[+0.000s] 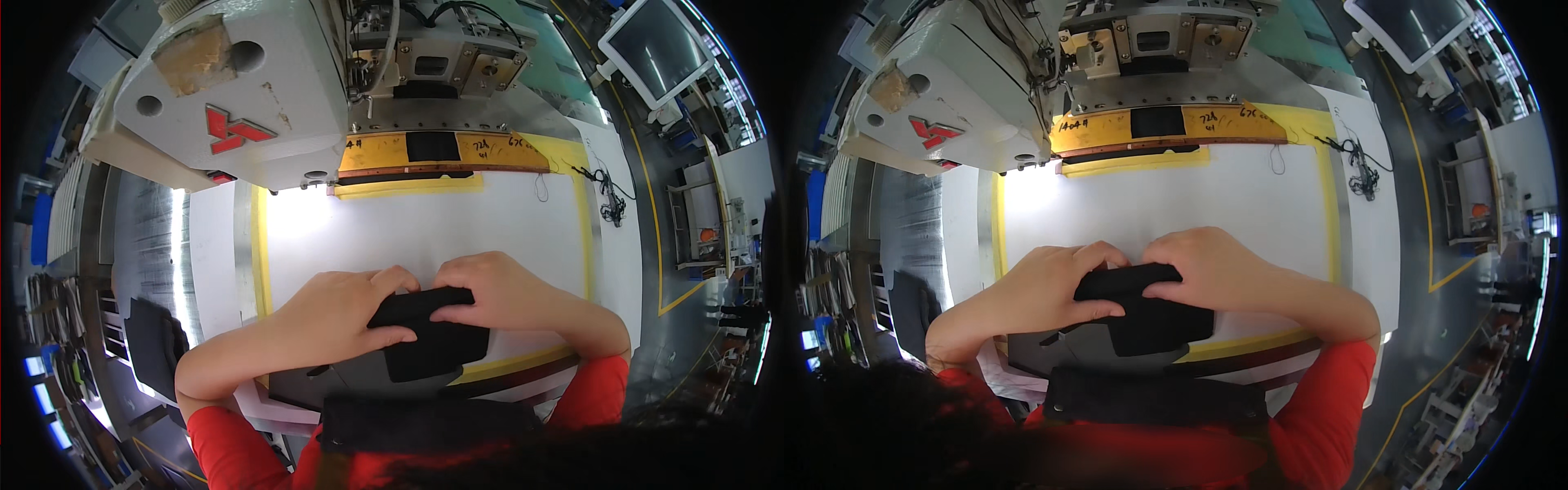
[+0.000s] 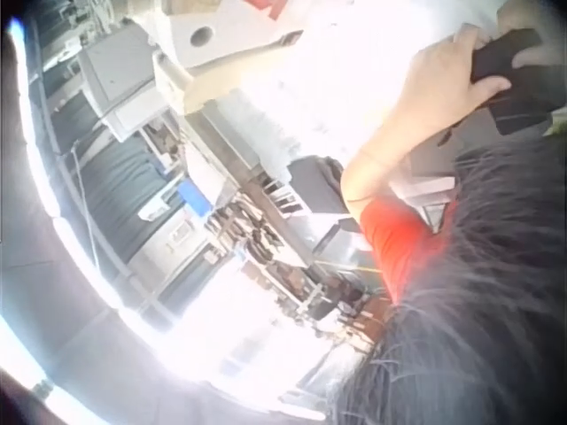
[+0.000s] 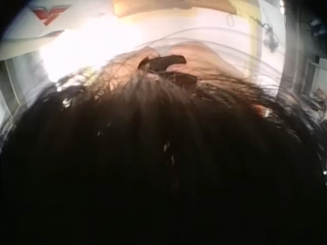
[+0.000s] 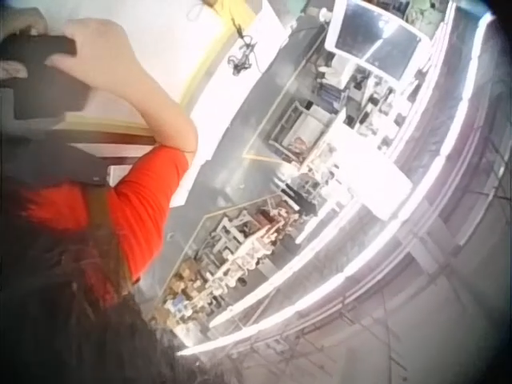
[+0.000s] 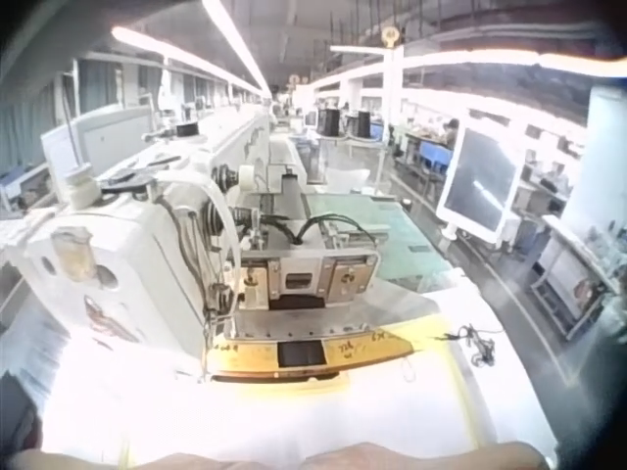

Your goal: Operating an industrial sewing machine to join black fabric or leather components.

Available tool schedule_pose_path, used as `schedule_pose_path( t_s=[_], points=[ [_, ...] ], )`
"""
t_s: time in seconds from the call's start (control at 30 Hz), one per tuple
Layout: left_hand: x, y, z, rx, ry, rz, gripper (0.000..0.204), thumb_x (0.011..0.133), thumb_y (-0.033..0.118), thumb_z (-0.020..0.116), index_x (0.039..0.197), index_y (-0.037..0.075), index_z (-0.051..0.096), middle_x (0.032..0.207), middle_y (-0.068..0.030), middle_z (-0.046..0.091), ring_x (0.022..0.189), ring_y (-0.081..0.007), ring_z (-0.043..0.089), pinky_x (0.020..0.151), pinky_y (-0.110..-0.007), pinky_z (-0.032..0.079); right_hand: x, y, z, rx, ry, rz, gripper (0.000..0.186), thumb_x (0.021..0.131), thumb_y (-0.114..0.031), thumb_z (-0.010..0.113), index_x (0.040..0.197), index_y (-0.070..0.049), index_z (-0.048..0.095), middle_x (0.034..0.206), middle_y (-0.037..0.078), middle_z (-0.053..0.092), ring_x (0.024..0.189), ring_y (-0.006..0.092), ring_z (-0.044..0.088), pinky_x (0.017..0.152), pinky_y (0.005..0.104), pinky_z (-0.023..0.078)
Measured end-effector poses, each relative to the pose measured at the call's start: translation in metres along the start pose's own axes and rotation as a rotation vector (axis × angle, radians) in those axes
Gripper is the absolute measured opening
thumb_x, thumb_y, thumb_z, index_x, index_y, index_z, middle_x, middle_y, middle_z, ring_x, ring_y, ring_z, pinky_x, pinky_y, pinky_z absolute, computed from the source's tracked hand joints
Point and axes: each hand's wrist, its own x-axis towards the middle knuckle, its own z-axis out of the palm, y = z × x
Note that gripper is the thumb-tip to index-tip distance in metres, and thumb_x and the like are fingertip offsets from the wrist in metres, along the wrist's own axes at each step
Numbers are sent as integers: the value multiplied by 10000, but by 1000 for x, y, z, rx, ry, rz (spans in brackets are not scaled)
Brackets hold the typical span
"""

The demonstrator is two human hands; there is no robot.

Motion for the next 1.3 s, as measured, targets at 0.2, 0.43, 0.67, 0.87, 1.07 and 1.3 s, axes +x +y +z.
schedule_pose_path(
  t_s=[0.2, 0.43, 0.67, 0.87, 1.07, 1.3],
  points=[
    [23, -36, 8, 227, 265, 11, 278, 809, 184, 720, 1040, 97, 593, 927, -102, 635, 864, -292, 651, 718, -398, 505, 28, 12, -9, -67, 211, 18, 269, 877, -300, 660, 901, -33, 636, 837, 145, 648, 810, 338, 626, 724, 417, 486],
    [22, -50, 18, 582, 735, 252, 367, 754, 125, 745, 1090, 64, 608, 1164, -91, 574, 1115, -292, 576, 896, -394, 484, 81, 34, -21, -257, 411, 127, 292, 899, -282, 640, 758, -26, 630, 690, 140, 610, 632, 341, 593, 570, 417, 445],
    [24, -60, 24, 661, 553, -40, 509, 838, 333, 686, 1245, 48, 576, 1375, -135, 503, 1279, -300, 483, 1055, -441, 380, 97, 33, -22, -408, 537, 104, 320, 860, -322, 682, 728, -38, 613, 666, 106, 592, 619, 293, 591, 565, 402, 436],
    [25, -61, 24, 691, 574, -30, 529, 887, 398, 617, 1269, 35, 577, 1383, -168, 499, 1216, -316, 530, 1038, -437, 399, 97, 39, -19, -411, 581, 129, 307, 841, -326, 689, 717, -52, 626, 680, 97, 618, 660, 296, 623, 587, 422, 469],
    [26, -63, 23, 706, 574, -33, 552, 871, 426, 631, 1268, 46, 581, 1389, -161, 493, 1197, -306, 536, 1023, -447, 409, 100, 47, -11, -408, 680, 20, 316, 848, -287, 707, 710, -45, 560, 642, 74, 547, 559, 262, 551, 525, 378, 409],
    [28, -67, 20, 652, 603, -29, 583, 811, 408, 702, 1260, 61, 571, 1364, -127, 505, 1241, -316, 505, 1014, -443, 394, 92, 57, -17, -417, 734, 33, 341, 800, -310, 759, 709, -62, 544, 628, 49, 531, 550, 231, 537, 521, 357, 408]
  ],
)
